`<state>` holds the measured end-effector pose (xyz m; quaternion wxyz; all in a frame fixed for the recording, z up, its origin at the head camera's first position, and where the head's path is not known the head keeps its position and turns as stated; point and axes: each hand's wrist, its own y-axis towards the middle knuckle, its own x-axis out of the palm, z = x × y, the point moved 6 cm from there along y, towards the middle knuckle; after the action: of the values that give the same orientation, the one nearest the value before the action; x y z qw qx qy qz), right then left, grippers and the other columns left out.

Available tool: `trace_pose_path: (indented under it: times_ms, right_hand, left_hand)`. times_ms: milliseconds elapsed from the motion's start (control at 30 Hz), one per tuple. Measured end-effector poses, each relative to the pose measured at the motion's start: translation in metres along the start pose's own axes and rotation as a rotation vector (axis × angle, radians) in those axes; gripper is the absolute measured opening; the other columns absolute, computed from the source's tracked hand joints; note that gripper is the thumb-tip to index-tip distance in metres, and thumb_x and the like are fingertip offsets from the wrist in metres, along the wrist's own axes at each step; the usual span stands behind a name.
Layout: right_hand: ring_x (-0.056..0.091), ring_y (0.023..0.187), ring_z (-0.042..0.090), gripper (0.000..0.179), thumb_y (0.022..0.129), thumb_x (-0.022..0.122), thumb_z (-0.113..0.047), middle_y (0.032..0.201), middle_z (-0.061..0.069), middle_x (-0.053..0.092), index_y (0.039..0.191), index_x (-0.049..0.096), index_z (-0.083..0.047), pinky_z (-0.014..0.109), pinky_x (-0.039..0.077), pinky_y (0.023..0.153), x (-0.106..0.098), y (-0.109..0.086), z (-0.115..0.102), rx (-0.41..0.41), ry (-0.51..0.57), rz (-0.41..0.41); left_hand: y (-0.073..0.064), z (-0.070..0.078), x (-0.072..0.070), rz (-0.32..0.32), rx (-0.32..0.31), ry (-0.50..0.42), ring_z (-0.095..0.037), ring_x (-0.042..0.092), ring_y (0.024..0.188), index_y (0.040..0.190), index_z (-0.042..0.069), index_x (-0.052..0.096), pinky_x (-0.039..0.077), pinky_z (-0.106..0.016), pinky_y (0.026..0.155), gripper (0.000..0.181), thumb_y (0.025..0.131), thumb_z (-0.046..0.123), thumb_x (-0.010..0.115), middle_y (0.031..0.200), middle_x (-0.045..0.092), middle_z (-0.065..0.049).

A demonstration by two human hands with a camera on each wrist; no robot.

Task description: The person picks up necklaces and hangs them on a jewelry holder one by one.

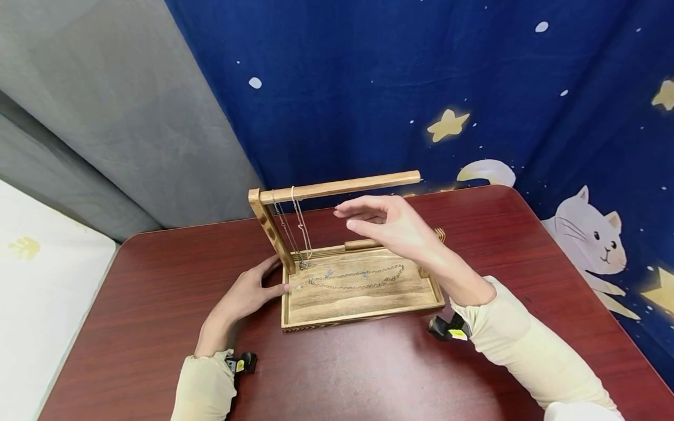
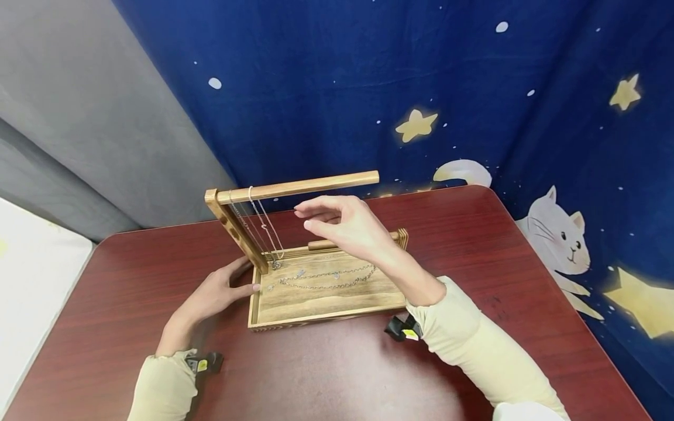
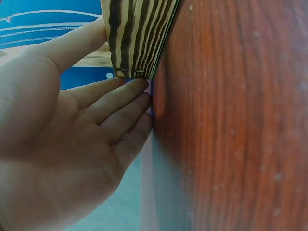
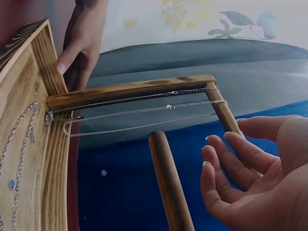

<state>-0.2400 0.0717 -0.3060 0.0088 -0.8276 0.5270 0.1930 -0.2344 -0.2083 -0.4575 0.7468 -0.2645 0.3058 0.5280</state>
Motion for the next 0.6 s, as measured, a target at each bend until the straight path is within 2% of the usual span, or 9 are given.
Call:
trace_pose_path:
  times_ms: [233,400,600]
  right_hand:
    - [0.067,0.105,0.019,0.027,0.093,0.071,-0.015,0.118,0.0,0.071,0.12,0.072,-0.012,0.033,0.054,0.089,-0.003,-0.004,0.003,-0.026,-0.016,0.004]
    - [0.068,0.102,0.013,0.026,0.093,0.072,-0.015,0.115,-0.005,0.072,0.119,0.072,-0.014,0.037,0.054,0.089,-0.007,-0.008,0.005,-0.035,-0.056,0.004]
    - [0.067,0.099,0.012,0.027,0.092,0.073,-0.017,0.114,-0.007,0.071,0.119,0.072,-0.016,0.033,0.054,0.087,-0.012,-0.014,0.008,-0.022,-0.089,0.004]
  left_hand:
    - [-0.001,0.0,0.0,-0.003,-0.002,-0.009,-0.035,0.037,0.141,0.153,0.004,0.036,0.032,-0.054,0.112,0.078,0.09,0.029,0.075,0.148,0.049,-0.015]
    - [-0.001,0.001,0.0,-0.007,-0.001,-0.01,-0.035,0.037,0.141,0.153,0.005,0.036,0.033,-0.054,0.112,0.079,0.09,0.03,0.075,0.148,0.049,-0.014]
    - [0.0,0.0,0.0,-0.007,0.0,-0.008,-0.035,0.038,0.14,0.153,0.005,0.037,0.034,-0.053,0.111,0.078,0.09,0.031,0.075,0.148,0.049,-0.015]
